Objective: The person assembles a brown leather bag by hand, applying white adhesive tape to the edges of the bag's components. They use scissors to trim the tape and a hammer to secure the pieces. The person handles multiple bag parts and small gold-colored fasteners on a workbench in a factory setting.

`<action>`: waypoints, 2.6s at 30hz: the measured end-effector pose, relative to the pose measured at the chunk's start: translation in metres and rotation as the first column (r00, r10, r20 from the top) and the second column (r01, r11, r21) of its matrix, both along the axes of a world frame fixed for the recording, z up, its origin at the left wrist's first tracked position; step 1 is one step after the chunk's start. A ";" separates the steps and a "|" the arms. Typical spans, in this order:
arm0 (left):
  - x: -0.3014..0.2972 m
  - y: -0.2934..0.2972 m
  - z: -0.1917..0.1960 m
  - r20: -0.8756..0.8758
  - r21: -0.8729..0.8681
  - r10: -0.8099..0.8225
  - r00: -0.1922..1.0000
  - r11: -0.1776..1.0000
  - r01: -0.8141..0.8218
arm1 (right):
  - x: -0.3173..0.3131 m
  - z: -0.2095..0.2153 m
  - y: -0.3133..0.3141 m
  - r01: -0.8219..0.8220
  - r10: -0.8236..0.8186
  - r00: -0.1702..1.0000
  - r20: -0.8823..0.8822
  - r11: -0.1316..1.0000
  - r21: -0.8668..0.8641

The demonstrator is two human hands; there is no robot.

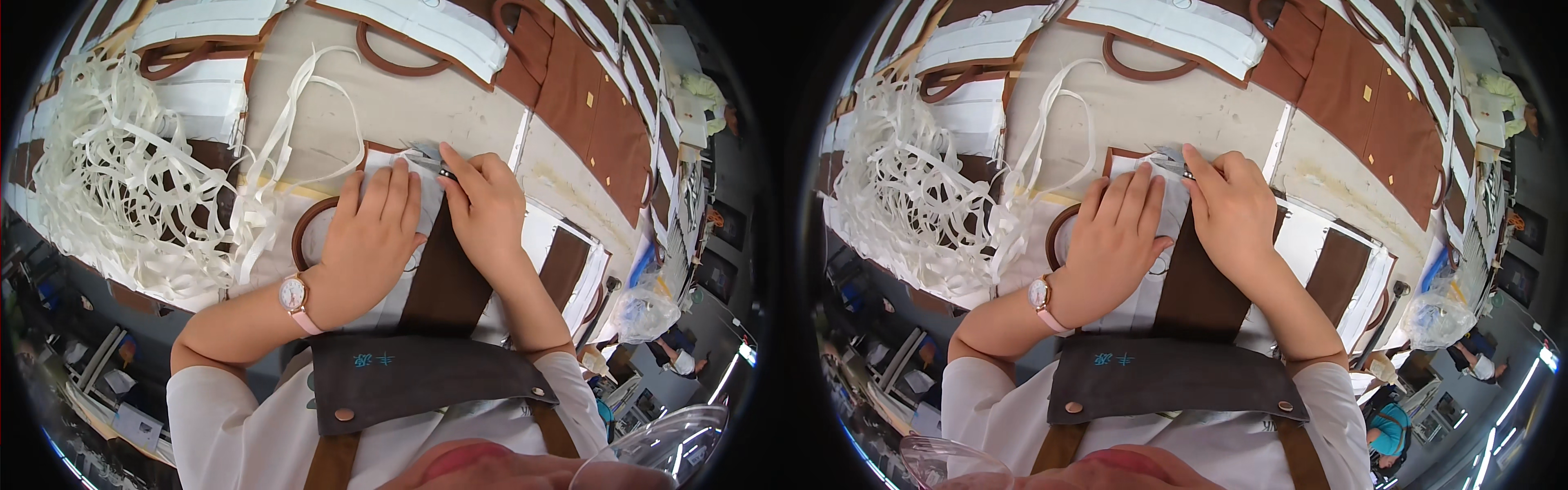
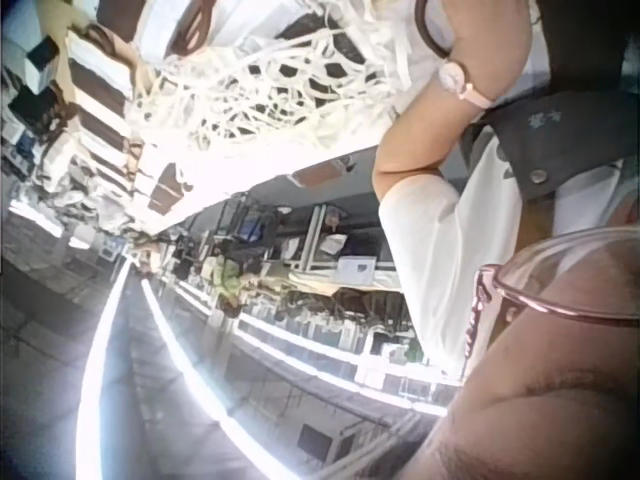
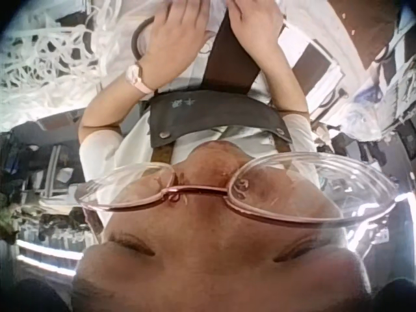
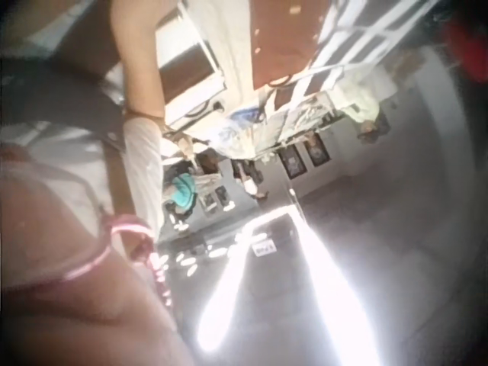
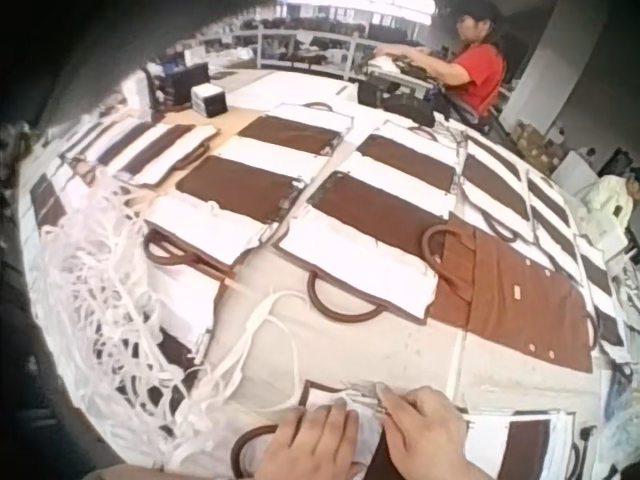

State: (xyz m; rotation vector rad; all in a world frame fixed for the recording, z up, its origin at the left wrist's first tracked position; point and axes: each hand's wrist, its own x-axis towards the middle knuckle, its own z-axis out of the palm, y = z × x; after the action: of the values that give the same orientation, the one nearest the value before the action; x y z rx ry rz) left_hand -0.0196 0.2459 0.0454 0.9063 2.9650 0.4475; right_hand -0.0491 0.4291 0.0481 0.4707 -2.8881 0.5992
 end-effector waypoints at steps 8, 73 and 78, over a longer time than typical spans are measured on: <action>-0.004 0.001 0.004 0.034 -0.016 -0.017 0.999 1.000 0.018 | -0.006 -0.004 0.004 -0.017 0.015 0.999 -0.039 0.999 -0.036; -0.007 -0.001 0.004 -0.026 -0.062 -0.053 0.998 0.997 0.052 | -0.011 -0.023 0.005 -0.039 0.028 0.985 -0.173 0.997 -0.060; -0.006 -0.003 0.003 -0.038 -0.046 -0.051 0.998 0.998 0.049 | -0.025 -0.013 0.025 0.251 -0.279 0.957 -0.081 0.934 -0.252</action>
State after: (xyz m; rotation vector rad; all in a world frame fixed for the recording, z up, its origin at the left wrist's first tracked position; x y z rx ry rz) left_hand -0.0253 0.2425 0.0487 0.9936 2.9658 0.3645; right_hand -0.0743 0.4540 0.0352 0.0747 -2.6569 0.8291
